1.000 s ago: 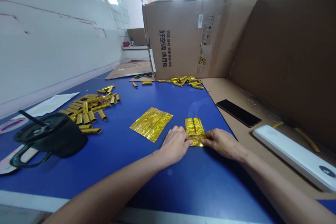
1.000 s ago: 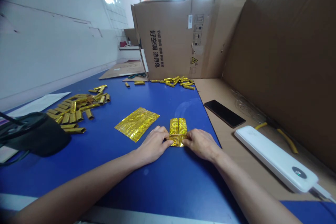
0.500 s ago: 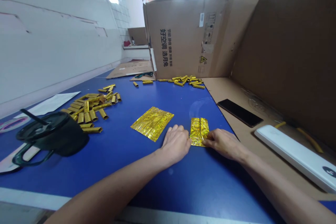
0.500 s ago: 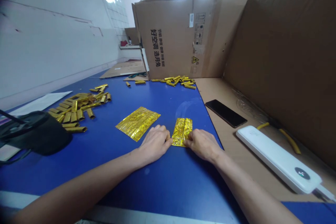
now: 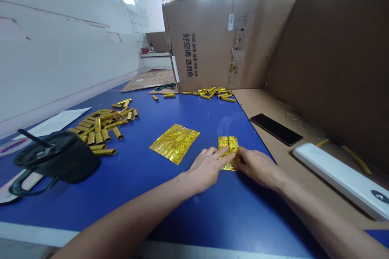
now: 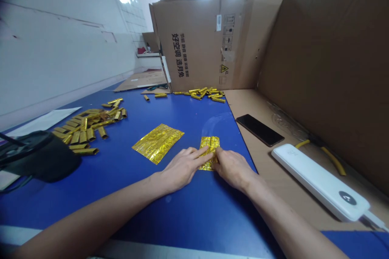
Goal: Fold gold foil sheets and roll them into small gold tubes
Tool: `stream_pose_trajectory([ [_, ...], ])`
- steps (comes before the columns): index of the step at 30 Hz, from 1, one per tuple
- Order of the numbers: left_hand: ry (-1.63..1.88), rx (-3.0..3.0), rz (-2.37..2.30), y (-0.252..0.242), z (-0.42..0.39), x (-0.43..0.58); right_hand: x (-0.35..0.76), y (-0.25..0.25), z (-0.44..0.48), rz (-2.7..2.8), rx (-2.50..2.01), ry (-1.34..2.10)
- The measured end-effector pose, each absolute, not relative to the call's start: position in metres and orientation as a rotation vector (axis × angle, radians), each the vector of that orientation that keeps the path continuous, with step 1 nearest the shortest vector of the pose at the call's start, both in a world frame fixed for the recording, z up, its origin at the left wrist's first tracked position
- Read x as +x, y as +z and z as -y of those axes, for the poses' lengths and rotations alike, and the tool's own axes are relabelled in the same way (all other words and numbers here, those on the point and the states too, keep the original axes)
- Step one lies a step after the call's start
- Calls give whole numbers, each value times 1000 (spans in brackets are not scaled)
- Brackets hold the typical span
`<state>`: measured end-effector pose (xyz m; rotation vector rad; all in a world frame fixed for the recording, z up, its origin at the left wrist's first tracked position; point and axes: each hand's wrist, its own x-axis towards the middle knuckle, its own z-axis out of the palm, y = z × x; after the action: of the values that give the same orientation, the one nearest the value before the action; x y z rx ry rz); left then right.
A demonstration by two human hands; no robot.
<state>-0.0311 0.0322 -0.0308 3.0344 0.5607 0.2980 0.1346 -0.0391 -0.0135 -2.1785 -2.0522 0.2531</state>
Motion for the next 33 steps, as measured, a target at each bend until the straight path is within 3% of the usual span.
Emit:
stream_pose_trajectory([
  [8,204,3055,-513,-23,-32,-30,140,-18,39,2026,-2102,317],
  [33,191,3090,-531,-27,-30,-29,137,-16,37,1840,-2424,156],
])
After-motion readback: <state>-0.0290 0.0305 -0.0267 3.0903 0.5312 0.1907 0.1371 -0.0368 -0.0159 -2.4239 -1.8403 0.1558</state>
